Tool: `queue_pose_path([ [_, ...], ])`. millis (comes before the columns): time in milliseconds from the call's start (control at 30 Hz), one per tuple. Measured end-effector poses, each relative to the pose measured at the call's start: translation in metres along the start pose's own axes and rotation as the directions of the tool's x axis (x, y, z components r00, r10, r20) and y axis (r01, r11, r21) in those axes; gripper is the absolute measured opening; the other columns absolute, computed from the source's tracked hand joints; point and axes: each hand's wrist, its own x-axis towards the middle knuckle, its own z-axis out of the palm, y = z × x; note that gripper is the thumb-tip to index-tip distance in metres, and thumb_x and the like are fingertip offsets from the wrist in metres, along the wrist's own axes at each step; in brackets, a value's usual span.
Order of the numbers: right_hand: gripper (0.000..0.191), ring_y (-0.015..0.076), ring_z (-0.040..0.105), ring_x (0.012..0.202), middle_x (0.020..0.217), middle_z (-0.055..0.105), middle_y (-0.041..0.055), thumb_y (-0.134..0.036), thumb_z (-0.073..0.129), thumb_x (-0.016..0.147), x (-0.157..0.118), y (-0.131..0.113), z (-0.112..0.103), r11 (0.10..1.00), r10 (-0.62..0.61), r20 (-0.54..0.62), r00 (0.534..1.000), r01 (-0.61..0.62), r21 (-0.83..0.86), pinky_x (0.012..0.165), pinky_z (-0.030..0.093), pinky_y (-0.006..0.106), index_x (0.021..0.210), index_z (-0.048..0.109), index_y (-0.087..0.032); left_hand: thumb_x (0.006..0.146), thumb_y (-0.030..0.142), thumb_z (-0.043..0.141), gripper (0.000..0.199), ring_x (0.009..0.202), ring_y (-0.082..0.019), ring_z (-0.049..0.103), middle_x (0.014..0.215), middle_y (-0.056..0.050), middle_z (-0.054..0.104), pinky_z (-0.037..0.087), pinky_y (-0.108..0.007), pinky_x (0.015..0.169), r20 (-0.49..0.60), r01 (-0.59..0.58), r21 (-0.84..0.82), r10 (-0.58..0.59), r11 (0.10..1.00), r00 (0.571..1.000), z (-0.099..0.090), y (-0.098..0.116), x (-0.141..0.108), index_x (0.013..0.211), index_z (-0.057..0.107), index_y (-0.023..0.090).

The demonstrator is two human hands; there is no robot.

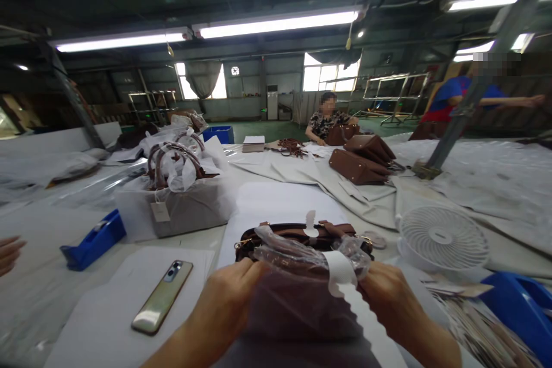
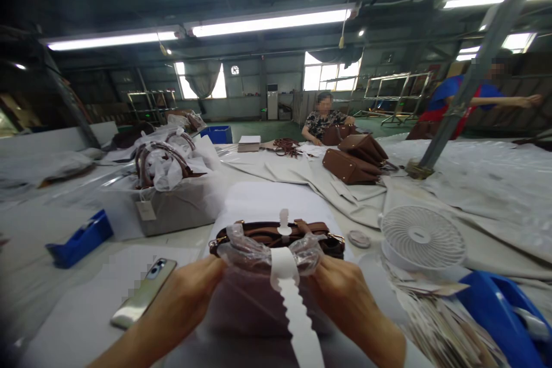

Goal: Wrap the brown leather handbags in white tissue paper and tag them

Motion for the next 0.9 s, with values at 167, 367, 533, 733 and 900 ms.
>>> queue_pose_path([
  [167,0.034,0.012,0.054,0.044,0.053,0.057,-0.0006,-0.021,0.042,0.099,-0.019,0.017,0.003,0.989,0.137,0.034,0.99,-0.135,-0.055,0.043,0.039,0.023,0.066,0.052,-0.022,0.094,0.004,0.039,0.034,0.083,-0.016,0.066,0.092,0.001,0.066,0.052,-0.028,0.074,-0.014,0.067,-0.052,-0.068,0.996,0.998,-0.01,-0.036,0.003,0.109,0.059,0.028],
  [367,0.015,0.0127,0.065,0.05,0.064,0.069,-0.0017,-0.026,0.052,0.092,-0.039,0.029,0.012,0.92,0.391,0.0,0.92,-0.391,0.018,0.045,0.045,0.021,0.082,0.062,-0.021,0.09,0.007,0.054,0.025,0.093,-0.019,0.065,0.102,-0.008,0.07,0.054,-0.034,0.085,-0.485,-0.083,0.301,0.227,0.95,0.845,0.001,-0.015,-0.004,0.108,0.065,0.02],
  [533,0.023,0.0118,0.06,0.048,0.058,0.061,-0.0018,-0.02,0.05,0.093,-0.035,0.02,0.018,0.939,0.345,-0.024,0.938,-0.345,0.011,0.047,0.042,0.022,0.071,0.056,-0.02,0.094,0.014,0.05,0.021,0.073,-0.008,0.066,0.08,0.001,0.072,0.054,-0.02,0.083,-0.478,-0.463,0.239,0.518,0.854,0.709,0.058,0.032,0.002,0.098,0.069,0.022],
  [733,0.004,0.016,0.064,0.064,0.073,0.064,0.0016,-0.02,0.055,0.094,-0.039,0.024,0.027,0.94,0.309,-0.174,0.935,-0.328,-0.093,0.06,0.05,0.026,0.092,0.058,-0.019,0.096,0.028,0.048,0.034,0.122,-0.026,0.059,0.124,-0.011,0.069,0.033,-0.048,0.117,-0.381,-0.292,0.404,0.449,0.867,0.808,0.094,0.028,0.044,0.123,0.064,0.017],
  [900,0.036,0.0221,0.066,0.097,0.108,0.065,0.0131,-0.019,0.056,0.093,-0.035,0.036,0.036,0.947,0.26,-0.185,0.948,-0.288,-0.143,0.08,0.056,0.031,0.129,0.052,-0.013,0.096,0.038,0.048,0.039,0.138,-0.025,0.044,0.138,-0.01,0.061,0.011,-0.051,0.125,-0.32,-0.263,0.5,0.458,0.825,0.829,0.098,0.016,0.067,0.126,0.062,0.017],
])
